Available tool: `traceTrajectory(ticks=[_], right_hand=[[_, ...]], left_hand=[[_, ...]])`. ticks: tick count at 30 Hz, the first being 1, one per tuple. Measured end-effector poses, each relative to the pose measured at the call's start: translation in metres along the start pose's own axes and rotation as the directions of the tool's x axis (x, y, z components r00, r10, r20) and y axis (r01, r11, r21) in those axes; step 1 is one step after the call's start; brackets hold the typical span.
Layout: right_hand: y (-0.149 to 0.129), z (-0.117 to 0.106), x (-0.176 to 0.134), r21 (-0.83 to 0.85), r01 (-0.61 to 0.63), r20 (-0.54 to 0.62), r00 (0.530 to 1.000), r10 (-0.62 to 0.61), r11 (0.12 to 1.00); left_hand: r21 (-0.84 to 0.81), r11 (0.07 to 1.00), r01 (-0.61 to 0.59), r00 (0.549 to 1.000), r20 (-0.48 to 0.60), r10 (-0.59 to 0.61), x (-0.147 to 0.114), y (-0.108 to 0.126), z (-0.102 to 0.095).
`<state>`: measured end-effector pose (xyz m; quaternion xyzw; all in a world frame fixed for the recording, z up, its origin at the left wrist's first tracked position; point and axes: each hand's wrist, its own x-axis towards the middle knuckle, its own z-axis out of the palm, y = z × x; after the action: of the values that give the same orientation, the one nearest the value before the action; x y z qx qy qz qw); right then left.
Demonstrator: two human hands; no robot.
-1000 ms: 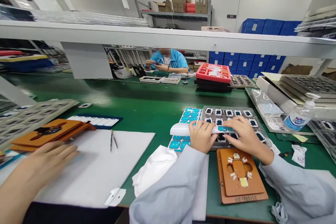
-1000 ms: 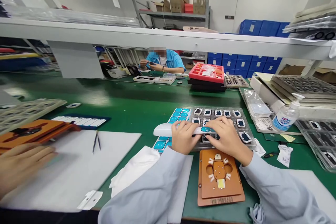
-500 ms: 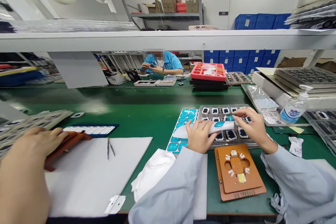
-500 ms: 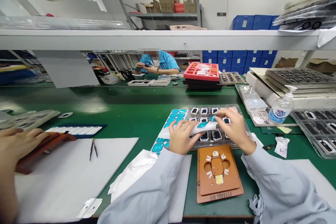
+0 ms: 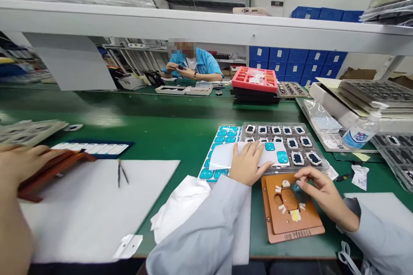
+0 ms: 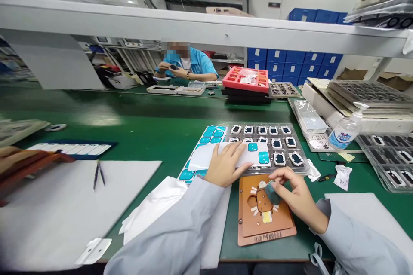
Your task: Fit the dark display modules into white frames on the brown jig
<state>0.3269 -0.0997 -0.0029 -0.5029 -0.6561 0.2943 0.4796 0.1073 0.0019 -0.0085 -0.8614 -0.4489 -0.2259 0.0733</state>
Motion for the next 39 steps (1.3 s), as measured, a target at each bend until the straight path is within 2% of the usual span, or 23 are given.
traceTrajectory(ticks=[3, 7, 13, 16, 19, 24, 28, 31, 35, 39], right_hand=[[-0.003, 0.005, -0.002, -0.072, 0.08, 0.008, 0.997, -0.079, 0.994], [-0.008, 0.012, -0.006, -0.207, 0.166, 0.029, 0.986, -0.163, 0.964], [-0.007, 0.014, -0.008, -0.268, 0.167, -0.026, 0.983, -0.18, 0.949], [-0.008, 0.011, -0.007, -0.291, 0.196, 0.007, 0.979, -0.203, 0.936], [-0.012, 0.008, -0.006, -0.308, 0.274, 0.07, 0.962, -0.265, 0.911], [-0.016, 0.006, -0.006, -0.322, 0.353, 0.12, 0.936, -0.332, 0.879], [-0.016, 0.006, -0.006, -0.332, 0.4, 0.152, 0.916, -0.37, 0.854], [-0.015, 0.005, -0.006, -0.319, 0.401, 0.155, 0.916, -0.37, 0.859], [-0.009, -0.003, 0.001, -0.267, 0.415, 0.1, 0.909, -0.404, 0.87], [-0.007, -0.014, 0.03, -0.34, 0.384, 0.051, 0.919, -0.391, 0.859]], left_hand=[[-0.022, 0.999, -0.029, 0.999, -0.026, 0.028, 0.0, 0.002, -0.002], [-0.042, 0.996, -0.083, 0.99, -0.119, 0.078, -0.001, 0.003, -0.004], [-0.117, 0.976, -0.184, 0.957, -0.246, 0.151, -0.001, 0.005, -0.008], [-0.296, 0.897, -0.329, 0.926, -0.287, 0.245, -0.002, 0.011, -0.014], [-0.495, 0.741, -0.454, 0.889, -0.309, 0.338, -0.003, 0.018, -0.021], [-0.682, 0.575, -0.452, 0.883, -0.249, 0.399, -0.007, 0.025, -0.026], [-0.734, 0.487, -0.472, 0.853, -0.242, 0.462, -0.009, 0.026, -0.026], [-0.741, 0.479, -0.47, 0.842, -0.215, 0.494, -0.009, 0.027, -0.025], [-0.743, 0.471, -0.476, 0.819, -0.179, 0.546, -0.009, 0.028, -0.023], [-0.723, 0.512, -0.464, 0.811, -0.113, 0.575, -0.009, 0.03, -0.017]])
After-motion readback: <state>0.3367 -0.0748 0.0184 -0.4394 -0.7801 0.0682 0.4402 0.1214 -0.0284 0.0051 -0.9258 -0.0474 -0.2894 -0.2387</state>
